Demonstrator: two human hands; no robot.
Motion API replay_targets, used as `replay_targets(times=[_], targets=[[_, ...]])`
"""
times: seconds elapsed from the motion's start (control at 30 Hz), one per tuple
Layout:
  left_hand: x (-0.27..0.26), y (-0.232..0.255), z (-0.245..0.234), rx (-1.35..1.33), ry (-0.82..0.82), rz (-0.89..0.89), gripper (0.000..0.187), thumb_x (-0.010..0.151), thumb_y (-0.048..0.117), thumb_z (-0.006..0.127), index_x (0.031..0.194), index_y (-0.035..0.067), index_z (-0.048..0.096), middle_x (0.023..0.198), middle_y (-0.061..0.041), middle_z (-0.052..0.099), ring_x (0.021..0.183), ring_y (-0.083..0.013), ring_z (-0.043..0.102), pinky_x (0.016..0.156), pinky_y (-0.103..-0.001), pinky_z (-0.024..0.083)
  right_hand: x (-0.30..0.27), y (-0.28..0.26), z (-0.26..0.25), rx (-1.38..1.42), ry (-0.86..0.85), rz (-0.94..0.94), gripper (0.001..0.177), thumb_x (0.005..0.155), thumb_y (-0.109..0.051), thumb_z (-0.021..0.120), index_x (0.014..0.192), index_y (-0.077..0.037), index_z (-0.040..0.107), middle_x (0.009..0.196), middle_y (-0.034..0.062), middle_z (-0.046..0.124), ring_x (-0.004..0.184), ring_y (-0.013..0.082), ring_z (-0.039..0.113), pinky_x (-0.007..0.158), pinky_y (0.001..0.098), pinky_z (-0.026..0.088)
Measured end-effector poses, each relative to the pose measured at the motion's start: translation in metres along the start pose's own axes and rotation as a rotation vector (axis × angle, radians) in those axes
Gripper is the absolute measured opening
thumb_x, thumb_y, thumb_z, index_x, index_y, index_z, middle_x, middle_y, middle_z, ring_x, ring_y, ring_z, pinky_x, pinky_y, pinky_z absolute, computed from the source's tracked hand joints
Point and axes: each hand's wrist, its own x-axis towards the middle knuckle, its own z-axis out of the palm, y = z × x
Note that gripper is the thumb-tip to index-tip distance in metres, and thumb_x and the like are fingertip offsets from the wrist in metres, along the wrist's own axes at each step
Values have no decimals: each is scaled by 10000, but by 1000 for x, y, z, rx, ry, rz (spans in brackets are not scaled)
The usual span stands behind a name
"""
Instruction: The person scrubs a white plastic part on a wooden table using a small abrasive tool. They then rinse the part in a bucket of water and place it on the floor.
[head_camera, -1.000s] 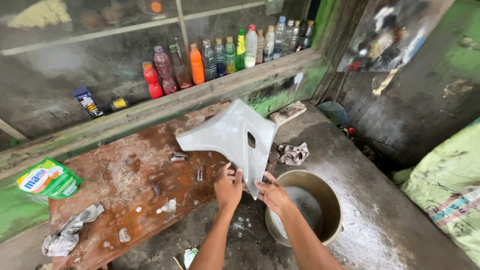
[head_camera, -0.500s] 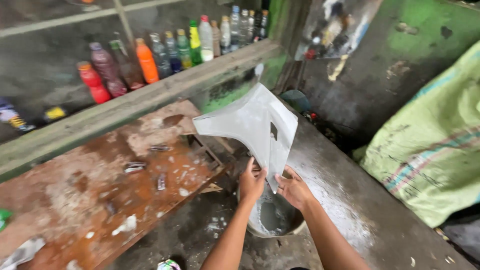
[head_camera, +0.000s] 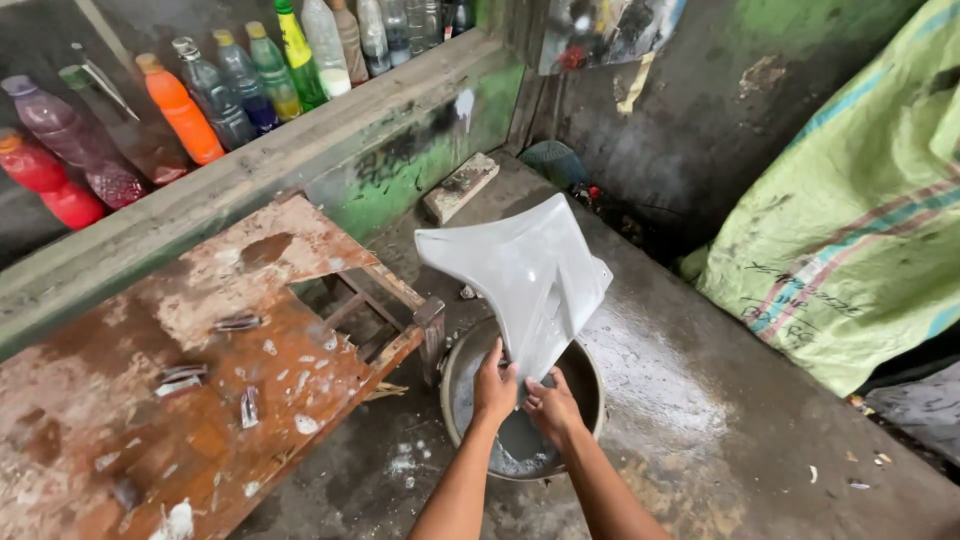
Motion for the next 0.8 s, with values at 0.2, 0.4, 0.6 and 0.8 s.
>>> replay_targets(times=[0.2,0.4,0.6,0.8], targets=[[-12,-46,15,75,74,-166,573,869,178,666,1432,128,569,1210,-125,690,1134,-308,677,950,-413,568,50,49,-22,-15,39,71,467,986,14,601,1367,-235,498,1137,174,581,1079,331,644,1014,509,494],[-17,-15,8,-68,49,-229,565,875,152,661,1405,50,495,1202,-133,622,951,-264,669,828,-365,566,34,37,-10,36,39,65,450,955,84,535,1385,-46,529,1193,200,624,1084,314,611,967,432,474],[-11,-29,18,-85,108,-157,527,887,208,663,1349,-8,530,1161,-173,653,953,-303,671,795,-361,577,114,103,-85,199,454,174,315,881,-270,539,1101,-84,666,1224,143,656,1031,258,554,919,399,410],[-12,-61,37,-104,130,-372,420,883,508,704,1195,226,706,948,-80,756,922,-286,750,749,-385,604,213,202,-170,236,829,171,283,922,-118,423,988,24,658,848,221,652,581,315,598,398,429,456]])
